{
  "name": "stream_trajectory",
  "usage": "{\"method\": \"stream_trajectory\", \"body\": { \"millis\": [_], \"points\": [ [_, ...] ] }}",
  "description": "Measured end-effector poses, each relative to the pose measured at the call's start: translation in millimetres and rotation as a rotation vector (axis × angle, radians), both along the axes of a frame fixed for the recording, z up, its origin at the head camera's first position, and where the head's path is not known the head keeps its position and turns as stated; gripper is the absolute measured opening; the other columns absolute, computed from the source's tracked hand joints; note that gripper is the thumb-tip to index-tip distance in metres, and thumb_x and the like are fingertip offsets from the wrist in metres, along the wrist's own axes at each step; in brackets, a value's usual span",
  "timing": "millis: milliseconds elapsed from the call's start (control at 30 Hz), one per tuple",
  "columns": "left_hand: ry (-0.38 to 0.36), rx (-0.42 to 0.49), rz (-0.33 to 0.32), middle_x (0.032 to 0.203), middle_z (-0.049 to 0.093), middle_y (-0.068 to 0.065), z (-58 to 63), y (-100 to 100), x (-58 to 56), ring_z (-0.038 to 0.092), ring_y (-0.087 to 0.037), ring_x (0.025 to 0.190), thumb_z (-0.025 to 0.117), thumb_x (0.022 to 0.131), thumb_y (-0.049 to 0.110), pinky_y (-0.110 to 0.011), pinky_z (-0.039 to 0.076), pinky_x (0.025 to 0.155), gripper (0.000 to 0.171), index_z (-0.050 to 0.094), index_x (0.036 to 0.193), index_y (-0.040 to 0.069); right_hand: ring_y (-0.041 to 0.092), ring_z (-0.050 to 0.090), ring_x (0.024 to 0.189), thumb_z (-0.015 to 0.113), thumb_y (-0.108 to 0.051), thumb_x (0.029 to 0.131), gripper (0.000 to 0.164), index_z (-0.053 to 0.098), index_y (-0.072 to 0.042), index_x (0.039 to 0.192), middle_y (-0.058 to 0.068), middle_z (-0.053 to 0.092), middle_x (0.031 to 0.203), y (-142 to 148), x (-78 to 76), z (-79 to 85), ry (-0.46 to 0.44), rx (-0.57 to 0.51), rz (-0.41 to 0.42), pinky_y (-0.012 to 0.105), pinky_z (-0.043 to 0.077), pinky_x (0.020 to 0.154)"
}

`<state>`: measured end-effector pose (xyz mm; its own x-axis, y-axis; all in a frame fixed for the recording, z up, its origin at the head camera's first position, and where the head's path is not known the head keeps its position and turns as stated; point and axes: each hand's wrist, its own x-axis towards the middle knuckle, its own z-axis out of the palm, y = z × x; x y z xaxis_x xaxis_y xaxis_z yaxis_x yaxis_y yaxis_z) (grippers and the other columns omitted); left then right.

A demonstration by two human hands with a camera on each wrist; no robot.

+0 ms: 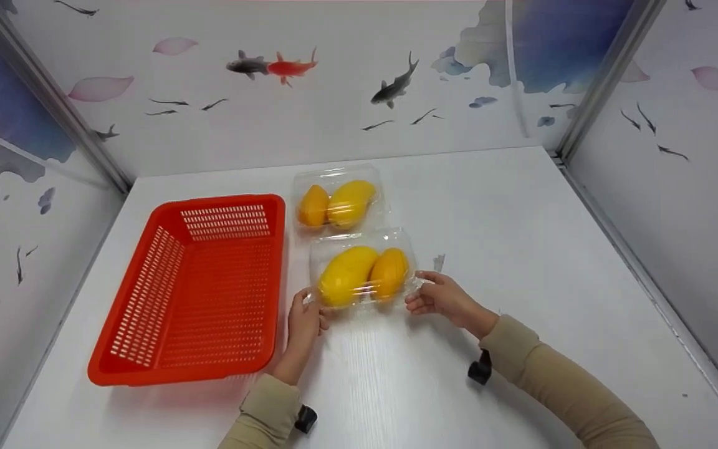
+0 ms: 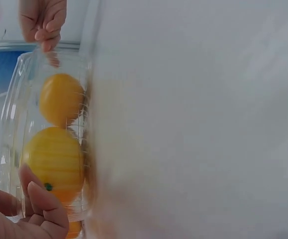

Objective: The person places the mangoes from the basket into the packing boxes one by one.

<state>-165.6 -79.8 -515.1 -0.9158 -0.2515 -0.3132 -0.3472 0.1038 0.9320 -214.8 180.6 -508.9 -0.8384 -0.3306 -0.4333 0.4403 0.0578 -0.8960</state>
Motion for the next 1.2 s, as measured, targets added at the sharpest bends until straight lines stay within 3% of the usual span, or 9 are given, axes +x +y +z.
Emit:
{"method": "stream_trajectory", "body": {
  "millis": [267,767,900,1033,1100,1200],
  "points": [
    [-0.030,-0.049,0.136,0.092,0.060,-0.011,-6.3,-6.1,-8.9,0.054,-0.017,0.064,0.042,0.094,0.024,-0.021,0.046,0.058,0.047,0.030,0.137,0.008,0.015,0.065,0.068,0.040,-0.004,0.092,0.054,0.019,0.000,0.142,0.007,0.066,0.080,-18.4,-13.1,-1.7,-0.016,-0.074,-0.009,0.032,0.054,0.074],
    [-0.015,-0.056,0.161,0.088,0.060,-0.007,-7.2,-7.2,-17.2,0.055,-0.019,0.064,0.036,0.096,0.041,-0.020,0.044,0.054,0.050,0.032,0.136,0.011,0.017,0.066,0.072,0.037,-0.007,0.095,0.050,0.020,-0.004,0.143,0.010,0.066,0.089,-28.7,-16.0,-3.8,-0.019,-0.069,-0.057,0.033,0.053,0.077],
    [-0.019,-0.082,0.145,0.085,0.061,-0.008,-6.9,-5.6,-17.0,0.056,-0.019,0.062,0.036,0.096,0.040,-0.020,0.045,0.053,0.049,0.031,0.137,0.012,0.017,0.066,0.073,0.038,-0.008,0.095,0.050,0.022,-0.005,0.142,0.012,0.066,0.092,-23.9,-15.9,-2.8,-0.023,-0.074,-0.056,0.033,0.053,0.077],
    [-0.048,-0.105,0.117,0.087,0.061,-0.010,-2.2,-6.5,-11.6,0.058,-0.020,0.061,0.042,0.094,0.037,-0.022,0.048,0.053,0.048,0.035,0.132,0.009,0.019,0.066,0.074,0.044,-0.017,0.095,0.053,0.021,-0.005,0.142,0.015,0.065,0.100,-17.1,-14.8,0.5,-0.018,-0.011,-0.015,0.033,0.053,0.076],
    [-0.122,-0.114,0.085,0.089,0.060,-0.011,0.7,-8.1,-5.6,0.059,-0.020,0.061,0.048,0.090,0.035,-0.023,0.049,0.053,0.047,0.038,0.127,0.008,0.020,0.066,0.077,0.044,-0.023,0.095,0.056,0.019,-0.005,0.143,0.017,0.064,0.105,-11.7,-14.0,2.4,0.001,0.052,0.039,0.033,0.053,0.076],
    [-0.281,-0.137,-0.063,0.094,0.056,-0.010,4.5,-10.2,5.4,0.057,-0.022,0.064,0.054,0.084,0.032,-0.026,0.048,0.055,0.053,0.034,0.127,0.009,0.022,0.066,0.084,0.043,-0.029,0.096,0.060,0.017,-0.004,0.144,0.019,0.061,0.111,0.2,-13.6,6.9,0.049,0.153,0.112,0.033,0.053,0.078]
  ]
}}
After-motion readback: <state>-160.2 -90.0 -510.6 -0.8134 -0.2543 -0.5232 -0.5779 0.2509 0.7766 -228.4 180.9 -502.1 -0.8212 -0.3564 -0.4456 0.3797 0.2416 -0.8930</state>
